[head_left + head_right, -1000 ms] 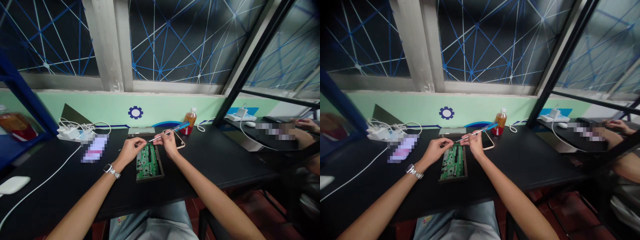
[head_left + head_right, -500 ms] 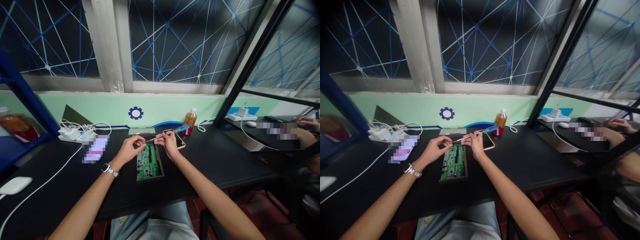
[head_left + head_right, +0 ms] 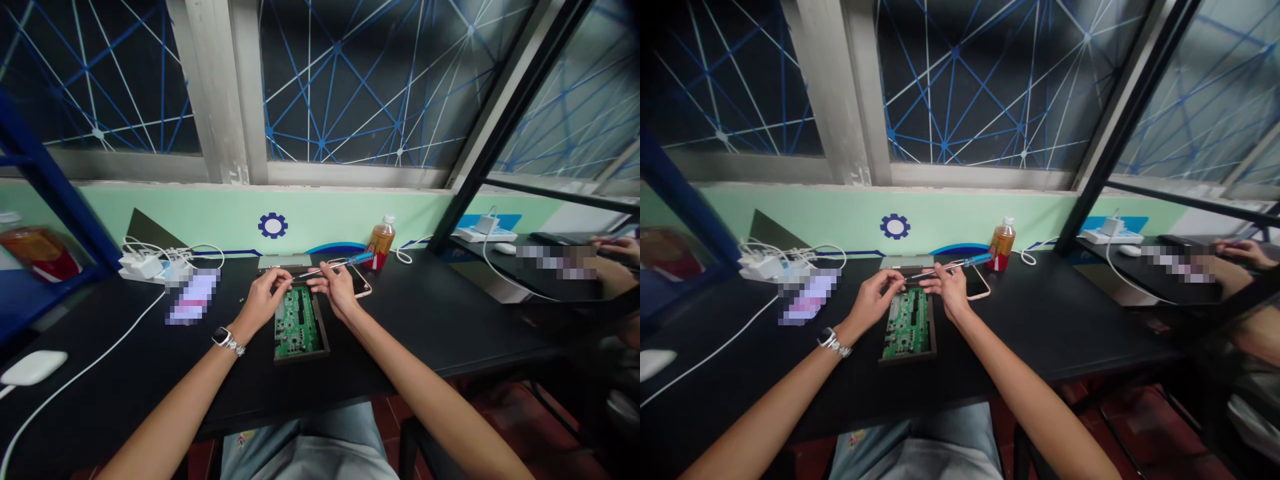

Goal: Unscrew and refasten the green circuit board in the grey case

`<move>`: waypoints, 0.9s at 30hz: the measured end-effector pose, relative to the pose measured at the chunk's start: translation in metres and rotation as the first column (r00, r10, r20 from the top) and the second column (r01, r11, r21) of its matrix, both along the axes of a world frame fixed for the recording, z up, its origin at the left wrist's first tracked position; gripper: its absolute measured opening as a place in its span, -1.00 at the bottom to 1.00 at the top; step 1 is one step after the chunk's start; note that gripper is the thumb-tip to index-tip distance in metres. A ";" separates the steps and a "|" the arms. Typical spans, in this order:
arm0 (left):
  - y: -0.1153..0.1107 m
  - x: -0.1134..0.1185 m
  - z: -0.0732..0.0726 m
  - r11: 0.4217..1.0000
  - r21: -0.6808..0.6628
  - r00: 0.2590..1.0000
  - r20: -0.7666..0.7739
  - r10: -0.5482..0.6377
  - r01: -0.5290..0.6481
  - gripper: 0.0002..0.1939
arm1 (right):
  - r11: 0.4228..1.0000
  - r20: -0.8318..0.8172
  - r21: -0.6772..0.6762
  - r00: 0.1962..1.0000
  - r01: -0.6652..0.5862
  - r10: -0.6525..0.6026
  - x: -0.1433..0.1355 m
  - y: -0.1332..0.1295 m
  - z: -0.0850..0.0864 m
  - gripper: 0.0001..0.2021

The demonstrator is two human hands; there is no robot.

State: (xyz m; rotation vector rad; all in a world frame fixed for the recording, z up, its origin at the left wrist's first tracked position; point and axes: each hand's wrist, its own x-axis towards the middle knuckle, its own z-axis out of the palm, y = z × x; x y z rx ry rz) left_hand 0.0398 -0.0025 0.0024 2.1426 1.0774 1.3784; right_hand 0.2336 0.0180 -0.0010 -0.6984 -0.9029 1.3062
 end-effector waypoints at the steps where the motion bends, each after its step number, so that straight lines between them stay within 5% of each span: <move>1: -0.002 0.002 0.001 1.000 0.012 1.000 0.008 0.008 -0.008 -0.85 | 1.000 -0.002 -0.012 1.000 0.000 0.000 0.000 0.000 0.000 -0.62; 7: -0.008 0.002 0.012 0.993 0.114 0.991 -0.133 0.029 -0.014 -0.83 | 0.998 -0.032 -0.049 0.999 -0.031 0.029 -0.003 0.001 -0.004 -0.65; 12: 0.003 -0.035 0.021 0.992 0.106 0.969 -0.230 0.094 -0.071 -0.82 | 0.996 -0.071 -0.050 0.994 0.075 -0.079 0.006 0.008 -0.004 -0.69; 19: 0.025 -0.110 -0.003 0.975 -0.169 0.875 -0.482 0.048 -0.147 -0.84 | 0.996 -0.006 0.005 0.996 0.089 -0.089 0.011 0.009 0.000 -0.62; 27: 0.032 -0.118 -0.021 0.951 -0.195 0.836 -0.540 0.101 -0.240 -0.84 | 0.998 0.023 0.037 0.998 0.055 -0.056 0.004 0.004 -0.002 -0.54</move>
